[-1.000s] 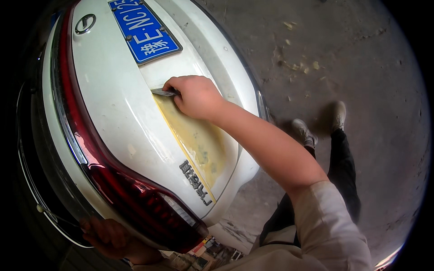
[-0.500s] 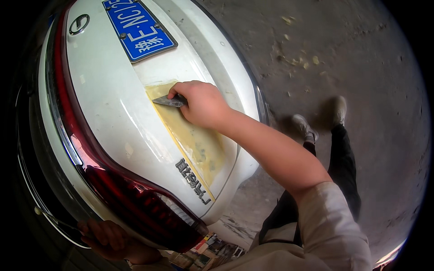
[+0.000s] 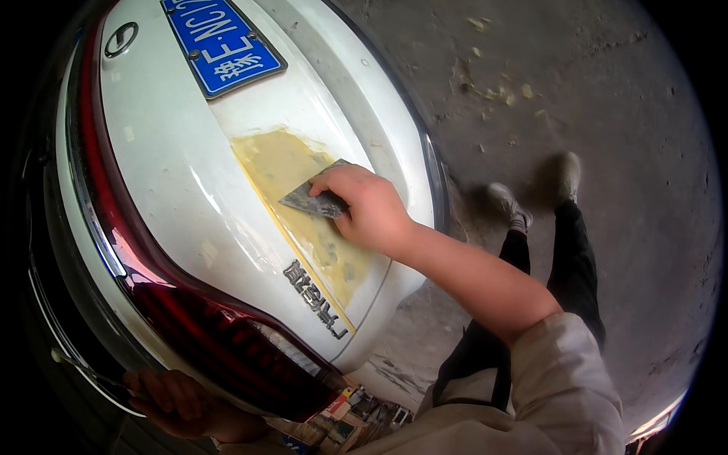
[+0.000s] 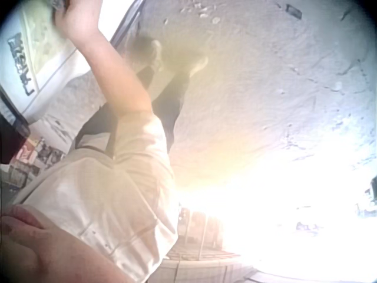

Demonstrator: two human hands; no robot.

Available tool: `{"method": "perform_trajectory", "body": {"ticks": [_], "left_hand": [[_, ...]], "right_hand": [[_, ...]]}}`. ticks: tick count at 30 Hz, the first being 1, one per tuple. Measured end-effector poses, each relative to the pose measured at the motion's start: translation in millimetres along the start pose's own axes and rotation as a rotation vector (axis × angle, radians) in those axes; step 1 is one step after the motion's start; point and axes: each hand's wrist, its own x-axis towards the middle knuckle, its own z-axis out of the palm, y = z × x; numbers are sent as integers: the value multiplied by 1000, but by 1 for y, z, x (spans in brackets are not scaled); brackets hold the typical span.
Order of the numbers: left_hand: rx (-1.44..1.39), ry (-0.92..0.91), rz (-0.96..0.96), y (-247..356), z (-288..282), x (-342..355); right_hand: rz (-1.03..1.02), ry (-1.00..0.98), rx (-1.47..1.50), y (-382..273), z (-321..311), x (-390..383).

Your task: The person uses a putty knife to apply a beige body filler paste to the rear trunk of a white car. They repeatedly transfer the filler from a larger scraper to the putty knife and spread it over a specific area on the vehicle's surface.

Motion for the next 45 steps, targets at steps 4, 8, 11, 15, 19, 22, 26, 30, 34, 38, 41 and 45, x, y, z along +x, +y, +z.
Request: {"method": "perform_trajectory", "body": {"ticks": [4,8,11,15,19,22,26,30,34,38,41,45], "left_hand": [[41,15,15,-1,4,0],[48,31,24,-2,7,1],[11,57,39,-4,10,1],[1,34,36,-4,9,1],[-18,25,29,-3,9,0],[-44,16,24,-3,8,-1],[-45,-36,9,-2,6,0],[-33,-12,-54,5,-5,-6],[-55,-65,-182,5,-15,-9],[227,81,-401,18,24,-24],[328,-275,-685,32,27,7],[445,-602,-830,28,8,10]], "right_hand": [[-25,45,49,5,3,-24],[-40,40,38,6,2,-47],[-39,55,30,6,6,-64],[-16,75,-4,2,12,-83],[12,76,-44,-2,17,-101],[15,80,-55,-2,22,-118],[13,30,-78,-4,23,-141],[49,-30,-11,-8,-4,-160],[248,216,154,-30,-55,-140],[19,267,496,-62,-76,-85],[-153,313,475,-105,-74,-56],[-393,249,397,-152,-70,-43]]}}
